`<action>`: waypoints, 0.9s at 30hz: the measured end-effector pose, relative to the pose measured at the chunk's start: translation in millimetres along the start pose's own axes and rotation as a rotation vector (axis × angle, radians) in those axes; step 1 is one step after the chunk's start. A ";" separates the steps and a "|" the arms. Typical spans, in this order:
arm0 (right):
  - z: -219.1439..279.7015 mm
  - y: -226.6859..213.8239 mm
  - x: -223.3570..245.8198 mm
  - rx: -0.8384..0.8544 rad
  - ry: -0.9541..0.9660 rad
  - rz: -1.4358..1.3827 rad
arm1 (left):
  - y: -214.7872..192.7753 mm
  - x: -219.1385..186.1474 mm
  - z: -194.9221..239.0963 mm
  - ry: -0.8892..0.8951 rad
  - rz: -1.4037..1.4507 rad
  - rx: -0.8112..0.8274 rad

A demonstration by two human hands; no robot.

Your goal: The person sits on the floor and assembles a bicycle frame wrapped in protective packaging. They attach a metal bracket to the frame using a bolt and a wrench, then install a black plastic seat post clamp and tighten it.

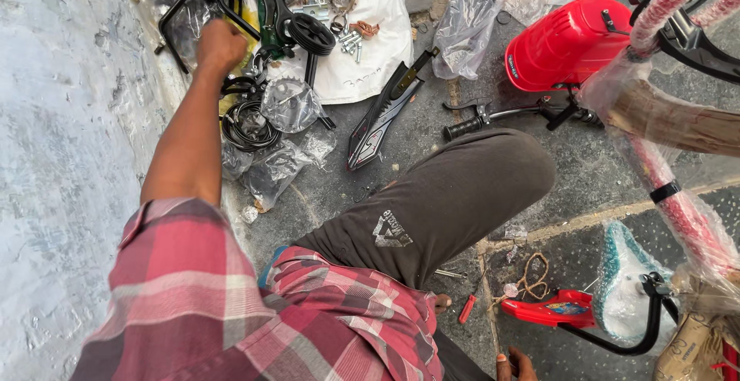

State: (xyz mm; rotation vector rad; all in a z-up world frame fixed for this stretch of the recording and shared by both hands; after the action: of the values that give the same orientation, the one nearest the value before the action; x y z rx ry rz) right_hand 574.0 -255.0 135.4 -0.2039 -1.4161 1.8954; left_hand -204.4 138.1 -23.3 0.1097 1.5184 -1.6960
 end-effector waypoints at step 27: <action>0.2 13.3 -58.1 -0.088 0.032 0.111 | -14.6 -6.9 74.4 0.203 0.006 -0.587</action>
State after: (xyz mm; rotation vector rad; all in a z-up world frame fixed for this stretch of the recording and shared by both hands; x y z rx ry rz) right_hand 608.7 -293.9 106.6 -0.3602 -1.4950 1.9114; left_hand -175.6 76.8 11.7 -0.0254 2.1041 -1.1995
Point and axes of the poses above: each hand's wrist, its own z-axis away from the middle knuckle, its own y-axis out of the palm, x = y × z, the point moved 5 cm from there along -z, towards the middle knuckle, and after that the axes turned 6 degrees about y, right-handed, at the moved point
